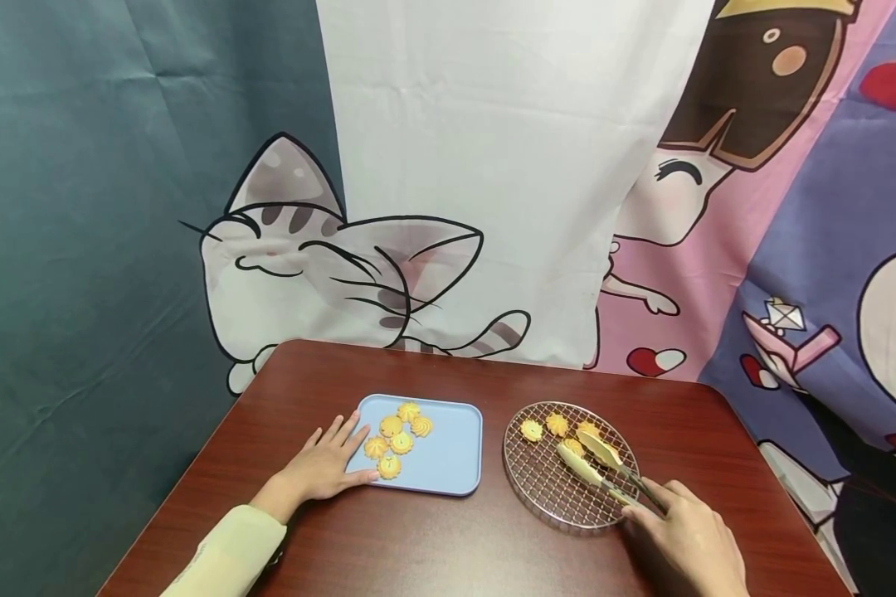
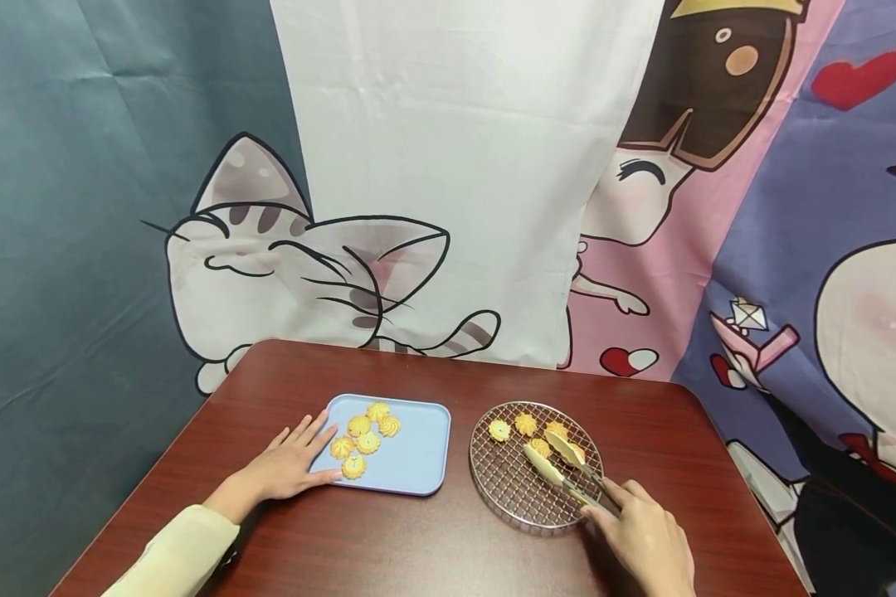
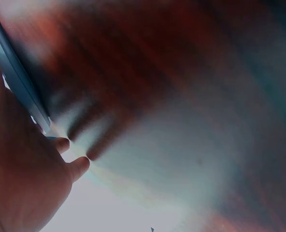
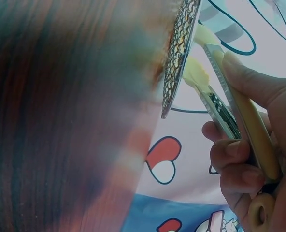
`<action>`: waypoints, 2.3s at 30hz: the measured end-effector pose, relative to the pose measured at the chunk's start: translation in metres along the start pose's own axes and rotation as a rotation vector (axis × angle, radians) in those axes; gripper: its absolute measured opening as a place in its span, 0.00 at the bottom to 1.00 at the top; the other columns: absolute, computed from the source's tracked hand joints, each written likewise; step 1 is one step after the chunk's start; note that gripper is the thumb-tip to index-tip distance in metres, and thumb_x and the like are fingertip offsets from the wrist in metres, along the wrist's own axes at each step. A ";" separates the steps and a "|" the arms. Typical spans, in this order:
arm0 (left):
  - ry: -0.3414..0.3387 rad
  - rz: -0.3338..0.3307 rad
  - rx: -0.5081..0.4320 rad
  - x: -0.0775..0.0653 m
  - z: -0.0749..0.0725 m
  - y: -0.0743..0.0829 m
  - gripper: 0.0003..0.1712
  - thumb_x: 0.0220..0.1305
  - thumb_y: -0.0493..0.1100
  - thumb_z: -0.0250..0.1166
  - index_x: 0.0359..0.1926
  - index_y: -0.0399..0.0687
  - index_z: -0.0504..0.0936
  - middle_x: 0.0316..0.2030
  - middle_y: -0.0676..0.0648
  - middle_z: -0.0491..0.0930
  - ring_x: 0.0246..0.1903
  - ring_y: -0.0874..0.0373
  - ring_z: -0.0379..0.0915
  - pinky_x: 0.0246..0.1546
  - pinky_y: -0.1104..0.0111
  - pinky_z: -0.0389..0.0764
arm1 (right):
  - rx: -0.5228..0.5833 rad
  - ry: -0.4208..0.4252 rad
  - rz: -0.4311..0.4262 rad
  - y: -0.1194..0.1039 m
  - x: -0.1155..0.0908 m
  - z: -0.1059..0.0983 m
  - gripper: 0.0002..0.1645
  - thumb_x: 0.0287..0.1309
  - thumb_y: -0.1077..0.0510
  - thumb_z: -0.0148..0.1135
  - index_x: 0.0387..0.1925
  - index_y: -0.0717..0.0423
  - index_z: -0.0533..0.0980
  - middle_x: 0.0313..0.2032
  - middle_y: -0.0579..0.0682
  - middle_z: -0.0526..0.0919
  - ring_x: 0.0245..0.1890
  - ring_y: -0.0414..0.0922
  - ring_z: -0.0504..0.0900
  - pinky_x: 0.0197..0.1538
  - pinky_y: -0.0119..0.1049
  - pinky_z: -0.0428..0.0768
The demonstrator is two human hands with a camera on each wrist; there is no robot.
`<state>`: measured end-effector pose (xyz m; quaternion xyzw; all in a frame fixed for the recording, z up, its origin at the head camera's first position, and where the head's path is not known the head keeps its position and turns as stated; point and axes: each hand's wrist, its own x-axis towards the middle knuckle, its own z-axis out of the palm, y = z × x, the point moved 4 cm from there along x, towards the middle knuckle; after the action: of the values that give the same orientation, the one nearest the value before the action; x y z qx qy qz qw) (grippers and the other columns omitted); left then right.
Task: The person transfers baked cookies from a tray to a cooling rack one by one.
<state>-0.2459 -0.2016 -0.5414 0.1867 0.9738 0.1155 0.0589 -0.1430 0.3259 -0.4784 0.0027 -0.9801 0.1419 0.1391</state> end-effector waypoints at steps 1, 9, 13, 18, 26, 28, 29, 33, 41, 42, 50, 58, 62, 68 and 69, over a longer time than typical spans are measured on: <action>0.000 0.000 -0.001 0.000 0.000 0.000 0.55 0.64 0.79 0.52 0.78 0.47 0.59 0.80 0.40 0.46 0.77 0.35 0.43 0.71 0.35 0.50 | 0.000 0.001 -0.001 0.000 0.000 0.000 0.34 0.52 0.37 0.75 0.56 0.50 0.84 0.37 0.43 0.83 0.31 0.54 0.84 0.27 0.51 0.76; -0.003 -0.001 0.001 0.000 0.000 0.000 0.55 0.64 0.79 0.52 0.78 0.47 0.59 0.80 0.40 0.46 0.77 0.35 0.42 0.71 0.36 0.49 | 0.003 -0.031 0.004 -0.006 0.003 0.001 0.39 0.51 0.34 0.74 0.58 0.52 0.82 0.37 0.45 0.80 0.26 0.49 0.80 0.24 0.47 0.73; -0.003 -0.003 -0.007 -0.001 -0.002 0.001 0.55 0.64 0.78 0.53 0.78 0.47 0.59 0.80 0.40 0.46 0.77 0.35 0.43 0.71 0.35 0.50 | 0.012 -0.013 -0.016 -0.012 0.005 0.002 0.40 0.50 0.34 0.76 0.58 0.55 0.82 0.38 0.46 0.81 0.23 0.47 0.78 0.23 0.44 0.71; 0.013 0.005 -0.010 0.000 -0.001 0.002 0.55 0.64 0.77 0.54 0.78 0.46 0.60 0.80 0.39 0.48 0.77 0.34 0.44 0.70 0.35 0.50 | 0.030 0.029 -0.053 -0.022 0.007 0.006 0.39 0.47 0.37 0.78 0.57 0.54 0.82 0.38 0.44 0.81 0.24 0.45 0.78 0.24 0.45 0.73; 0.042 0.015 -0.023 0.001 0.005 -0.003 0.56 0.63 0.79 0.53 0.78 0.48 0.60 0.80 0.40 0.48 0.77 0.34 0.45 0.70 0.35 0.50 | 0.048 0.044 -0.096 -0.039 0.014 0.013 0.38 0.45 0.39 0.80 0.55 0.54 0.84 0.40 0.47 0.82 0.29 0.54 0.84 0.27 0.54 0.78; 0.051 0.018 -0.022 0.001 0.006 -0.003 0.55 0.63 0.79 0.52 0.78 0.48 0.60 0.80 0.41 0.48 0.77 0.35 0.45 0.70 0.35 0.50 | 0.055 0.054 -0.115 -0.044 0.015 0.014 0.37 0.45 0.39 0.80 0.54 0.53 0.84 0.42 0.48 0.83 0.31 0.56 0.86 0.29 0.55 0.79; 0.051 0.016 -0.021 0.001 0.006 -0.003 0.55 0.63 0.79 0.53 0.78 0.48 0.60 0.80 0.41 0.48 0.77 0.35 0.45 0.71 0.35 0.50 | 0.060 0.054 -0.123 -0.047 0.016 0.014 0.36 0.45 0.40 0.80 0.54 0.53 0.84 0.43 0.48 0.83 0.32 0.56 0.86 0.29 0.56 0.80; 0.050 0.021 -0.017 0.000 0.005 -0.001 0.55 0.64 0.78 0.54 0.78 0.46 0.60 0.79 0.39 0.49 0.76 0.34 0.45 0.70 0.35 0.50 | 0.061 0.037 -0.136 -0.057 0.021 0.017 0.37 0.46 0.39 0.80 0.56 0.52 0.83 0.44 0.49 0.83 0.32 0.57 0.86 0.30 0.55 0.81; 0.018 0.018 0.006 -0.002 -0.001 0.002 0.55 0.65 0.77 0.53 0.78 0.46 0.58 0.80 0.39 0.47 0.77 0.34 0.44 0.70 0.36 0.51 | 0.061 0.033 -0.164 -0.074 0.030 0.027 0.39 0.43 0.39 0.81 0.57 0.50 0.84 0.40 0.46 0.81 0.28 0.52 0.84 0.28 0.50 0.80; 0.014 0.017 0.008 -0.002 -0.001 0.002 0.55 0.65 0.77 0.53 0.79 0.46 0.58 0.80 0.39 0.47 0.77 0.35 0.44 0.71 0.36 0.51 | 0.062 0.038 -0.170 -0.076 0.031 0.028 0.39 0.42 0.39 0.81 0.56 0.51 0.84 0.40 0.46 0.81 0.29 0.52 0.84 0.29 0.50 0.81; 0.014 0.011 0.009 -0.001 0.000 0.001 0.56 0.64 0.79 0.52 0.79 0.47 0.58 0.80 0.40 0.47 0.77 0.34 0.43 0.71 0.35 0.50 | 0.076 0.034 -0.213 -0.091 0.040 0.034 0.39 0.40 0.39 0.82 0.55 0.52 0.84 0.39 0.46 0.83 0.32 0.50 0.84 0.33 0.49 0.82; 0.010 0.013 0.000 -0.001 0.002 0.001 0.56 0.64 0.79 0.52 0.79 0.47 0.57 0.80 0.39 0.46 0.77 0.34 0.43 0.70 0.35 0.50 | 0.099 -0.001 -0.209 -0.106 0.047 0.039 0.40 0.40 0.38 0.82 0.55 0.51 0.84 0.39 0.46 0.83 0.31 0.46 0.82 0.32 0.46 0.81; 0.001 0.006 0.007 -0.001 0.002 0.001 0.56 0.64 0.79 0.51 0.79 0.47 0.56 0.80 0.40 0.45 0.77 0.35 0.42 0.71 0.35 0.49 | 0.099 -0.025 -0.198 -0.111 0.050 0.042 0.40 0.41 0.38 0.81 0.56 0.52 0.84 0.50 0.55 0.84 0.42 0.57 0.86 0.43 0.56 0.83; 0.028 0.023 -0.007 -0.002 0.001 0.001 0.56 0.64 0.78 0.53 0.78 0.45 0.58 0.79 0.38 0.48 0.76 0.33 0.44 0.70 0.34 0.50 | 0.097 -0.049 -0.209 -0.119 0.054 0.048 0.40 0.42 0.38 0.81 0.56 0.50 0.84 0.44 0.50 0.84 0.35 0.51 0.84 0.37 0.49 0.83; 0.034 0.028 -0.015 -0.002 0.001 0.002 0.56 0.64 0.78 0.54 0.78 0.44 0.59 0.79 0.38 0.48 0.76 0.33 0.45 0.69 0.34 0.50 | 0.097 -0.044 -0.216 -0.120 0.055 0.048 0.39 0.42 0.37 0.81 0.56 0.50 0.84 0.43 0.50 0.84 0.35 0.50 0.84 0.37 0.49 0.83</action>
<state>-0.2432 -0.2006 -0.5414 0.1979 0.9711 0.1270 0.0421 -0.2036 0.1990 -0.4746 0.1180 -0.9689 0.1731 0.1319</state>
